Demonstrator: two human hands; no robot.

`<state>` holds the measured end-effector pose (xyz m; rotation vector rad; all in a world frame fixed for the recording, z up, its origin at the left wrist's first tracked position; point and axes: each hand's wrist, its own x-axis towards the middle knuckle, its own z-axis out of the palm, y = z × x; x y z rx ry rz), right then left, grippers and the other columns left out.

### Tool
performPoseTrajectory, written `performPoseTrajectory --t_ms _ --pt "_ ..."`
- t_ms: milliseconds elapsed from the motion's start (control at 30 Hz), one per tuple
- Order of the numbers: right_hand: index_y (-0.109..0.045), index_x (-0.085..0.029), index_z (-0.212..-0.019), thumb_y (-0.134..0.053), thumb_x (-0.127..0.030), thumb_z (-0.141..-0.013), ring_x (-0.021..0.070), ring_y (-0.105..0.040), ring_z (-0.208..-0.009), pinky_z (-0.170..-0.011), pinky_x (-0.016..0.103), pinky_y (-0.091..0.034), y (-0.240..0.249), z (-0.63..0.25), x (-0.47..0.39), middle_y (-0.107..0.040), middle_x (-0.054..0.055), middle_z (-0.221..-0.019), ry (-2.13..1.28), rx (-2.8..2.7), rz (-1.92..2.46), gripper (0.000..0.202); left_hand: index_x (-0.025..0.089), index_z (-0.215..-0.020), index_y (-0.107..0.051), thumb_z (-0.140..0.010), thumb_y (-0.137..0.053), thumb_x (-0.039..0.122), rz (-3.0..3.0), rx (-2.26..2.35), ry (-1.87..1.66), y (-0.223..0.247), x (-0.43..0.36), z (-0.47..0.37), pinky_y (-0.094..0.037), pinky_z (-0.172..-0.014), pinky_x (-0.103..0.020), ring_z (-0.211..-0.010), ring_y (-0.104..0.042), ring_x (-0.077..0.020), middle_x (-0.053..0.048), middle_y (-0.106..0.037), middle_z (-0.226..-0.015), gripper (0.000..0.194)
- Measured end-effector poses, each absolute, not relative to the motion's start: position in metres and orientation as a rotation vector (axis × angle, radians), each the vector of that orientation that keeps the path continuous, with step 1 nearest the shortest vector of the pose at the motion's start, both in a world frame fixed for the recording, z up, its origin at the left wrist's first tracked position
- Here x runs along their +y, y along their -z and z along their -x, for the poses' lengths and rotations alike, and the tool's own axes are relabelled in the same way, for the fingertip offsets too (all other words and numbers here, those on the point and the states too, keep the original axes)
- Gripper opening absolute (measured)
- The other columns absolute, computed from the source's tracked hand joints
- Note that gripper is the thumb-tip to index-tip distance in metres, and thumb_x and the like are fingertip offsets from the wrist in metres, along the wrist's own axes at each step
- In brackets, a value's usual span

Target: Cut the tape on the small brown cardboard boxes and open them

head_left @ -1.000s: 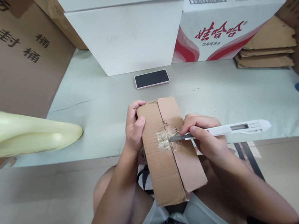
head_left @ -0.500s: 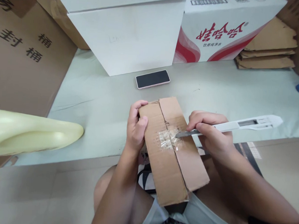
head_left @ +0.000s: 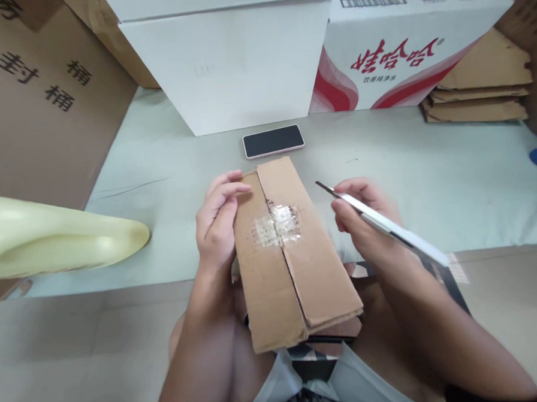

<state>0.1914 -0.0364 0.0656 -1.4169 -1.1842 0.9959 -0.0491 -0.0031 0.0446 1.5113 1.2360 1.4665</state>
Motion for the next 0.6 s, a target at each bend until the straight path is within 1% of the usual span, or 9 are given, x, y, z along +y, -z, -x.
performPoseTrajectory --t_ms 33,67,133,200,267,333,433,533,600 --pt "-0.065 -0.024 -0.1 -0.075 -0.044 -0.084 0.0126 -0.055 -0.05 -0.05 0.029 -0.04 -0.064 -0.192 -0.035 -0.06 -0.007 -0.058 -1.006 -1.24 1.492 0.027 0.031 -0.09 -0.08 -0.094 -0.06 0.03 -1.504 1.242 -1.47 -0.045 -0.002 0.052 -0.048 -0.118 -0.05 -0.129 -0.063 -0.0298 -0.003 -0.073 -0.126 0.02" --pt "-0.067 -0.024 -0.103 -0.073 -0.042 -0.085 0.0144 -0.061 -0.057 -0.056 0.03 -0.045 -0.062 -0.193 -0.034 -0.066 -0.005 -0.064 -1.015 -1.289 1.543 0.026 0.03 -0.089 -0.08 -0.093 -0.061 0.03 -1.49 1.247 -1.477 -0.045 -0.001 0.055 -0.049 -0.117 -0.05 -0.128 -0.064 -0.03 -0.004 -0.074 -0.125 0.019" --pt "-0.069 -0.023 -0.111 -0.068 -0.044 -0.09 0.0189 -0.07 -0.072 -0.067 0.035 -0.051 -0.057 -0.195 -0.033 -0.074 0.0 -0.075 -1.027 -1.37 1.586 0.03 0.029 -0.087 -0.079 -0.09 -0.062 0.029 -1.453 1.266 -1.488 -0.046 0.002 0.063 -0.051 -0.114 -0.049 -0.125 -0.065 -0.0301 -0.004 -0.074 -0.123 0.017" --pt "-0.069 -0.024 -0.12 -0.063 -0.048 -0.095 0.022 -0.074 -0.084 -0.079 0.04 -0.054 -0.052 -0.197 -0.032 -0.079 0.003 -0.086 -1.039 -1.433 1.576 0.035 0.028 -0.086 -0.078 -0.088 -0.063 0.028 -1.415 1.314 -1.497 -0.046 0.005 0.072 -0.052 -0.112 -0.048 -0.123 -0.066 -0.0293 -0.004 -0.075 -0.122 0.015" --pt "-0.068 -0.024 -0.122 -0.059 -0.051 -0.099 0.0228 -0.076 -0.089 -0.085 0.042 -0.056 -0.048 -0.197 -0.032 -0.082 0.006 -0.094 -1.087 -1.492 1.527 0.036 0.027 -0.085 -0.078 -0.086 -0.065 0.026 -1.389 1.367 -1.509 -0.045 0.007 0.081 -0.053 -0.111 -0.046 -0.12 -0.068 -0.028 -0.004 -0.077 -0.118 0.013" --pt "-0.066 -0.024 -0.116 -0.056 -0.053 -0.101 0.0223 -0.077 -0.09 -0.086 0.042 -0.057 -0.044 -0.195 -0.032 -0.082 0.007 -0.098 -1.15 -1.519 1.461 0.034 0.027 -0.084 -0.079 -0.084 -0.066 0.026 -1.384 1.401 -1.523 -0.045 0.008 0.088 -0.054 -0.109 -0.044 -0.117 -0.069 -0.0269 -0.004 -0.078 -0.114 0.013" --pt "-0.058 -0.024 -0.106 -0.055 -0.057 -0.1 0.0227 -0.078 -0.091 -0.08 0.04 -0.059 -0.041 -0.192 -0.033 -0.081 0.009 -0.101 -1.263 -1.493 1.423 0.033 0.028 -0.082 -0.079 -0.084 -0.065 0.027 -1.378 1.453 -1.53 -0.044 0.006 0.09 -0.056 -0.103 -0.041 -0.112 -0.072 -0.0241 -0.002 -0.08 -0.11 0.014" --pt "-0.051 -0.025 -0.105 -0.059 -0.061 -0.096 0.0241 -0.077 -0.088 -0.077 0.042 -0.059 -0.039 -0.19 -0.033 -0.079 0.009 -0.102 -1.32 -1.52 1.483 0.038 0.027 -0.074 -0.077 -0.083 -0.065 0.022 -1.415 1.467 -1.514 -0.045 0.003 0.087 -0.058 -0.097 -0.039 -0.103 -0.073 -0.0218 0.0 -0.081 -0.103 0.017" --pt "-0.047 -0.026 -0.105 -0.062 -0.063 -0.093 0.0246 -0.076 -0.088 -0.081 0.046 -0.059 -0.04 -0.19 -0.034 -0.078 0.011 -0.107 -1.325 -1.575 1.515 0.042 0.027 -0.07 -0.076 -0.081 -0.064 0.018 -1.505 1.429 -1.496 -0.047 0.001 0.084 -0.058 -0.097 -0.04 -0.1 -0.074 -0.0221 0.0 -0.081 -0.097 0.019"
